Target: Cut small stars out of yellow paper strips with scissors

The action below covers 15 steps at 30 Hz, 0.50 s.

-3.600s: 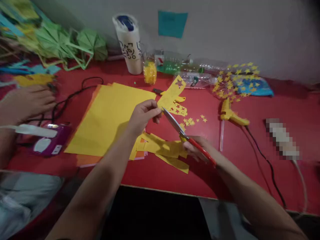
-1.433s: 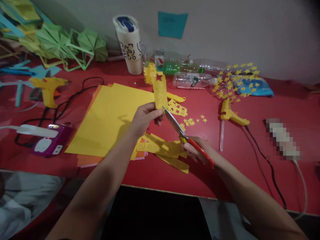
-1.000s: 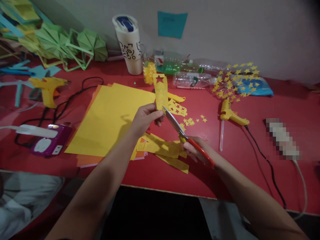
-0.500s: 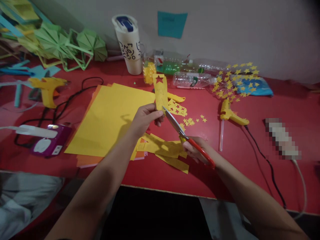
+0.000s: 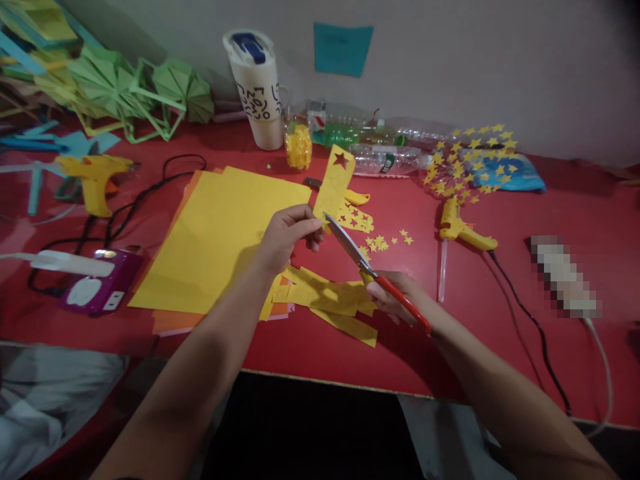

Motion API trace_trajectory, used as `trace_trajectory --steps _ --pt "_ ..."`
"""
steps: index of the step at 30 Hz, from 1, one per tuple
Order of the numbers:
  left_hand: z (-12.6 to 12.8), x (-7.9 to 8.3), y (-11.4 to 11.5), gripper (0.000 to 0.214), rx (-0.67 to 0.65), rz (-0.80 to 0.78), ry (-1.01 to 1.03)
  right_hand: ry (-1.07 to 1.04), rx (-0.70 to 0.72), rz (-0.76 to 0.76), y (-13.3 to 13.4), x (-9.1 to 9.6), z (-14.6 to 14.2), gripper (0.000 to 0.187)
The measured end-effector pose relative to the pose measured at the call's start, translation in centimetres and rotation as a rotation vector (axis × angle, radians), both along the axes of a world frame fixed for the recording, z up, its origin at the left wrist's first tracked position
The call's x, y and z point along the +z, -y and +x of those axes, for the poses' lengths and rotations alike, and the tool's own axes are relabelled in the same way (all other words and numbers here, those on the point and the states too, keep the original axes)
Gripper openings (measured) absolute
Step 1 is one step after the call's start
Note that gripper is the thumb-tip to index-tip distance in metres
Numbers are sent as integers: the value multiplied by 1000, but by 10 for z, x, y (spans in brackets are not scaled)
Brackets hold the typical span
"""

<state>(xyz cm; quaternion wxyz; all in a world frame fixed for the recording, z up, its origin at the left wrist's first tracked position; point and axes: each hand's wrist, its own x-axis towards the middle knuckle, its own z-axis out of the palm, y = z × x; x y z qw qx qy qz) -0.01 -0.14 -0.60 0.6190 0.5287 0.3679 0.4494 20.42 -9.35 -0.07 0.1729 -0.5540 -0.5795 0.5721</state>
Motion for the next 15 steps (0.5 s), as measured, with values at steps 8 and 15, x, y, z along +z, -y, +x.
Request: trace_trajectory --steps 8,15 --pt "0 6 0 11 89 -24 -18 -23 -9 1 -1 -4 0 47" --pt "0 1 1 16 -5 -14 0 -67 -35 -17 2 -8 -2 46"
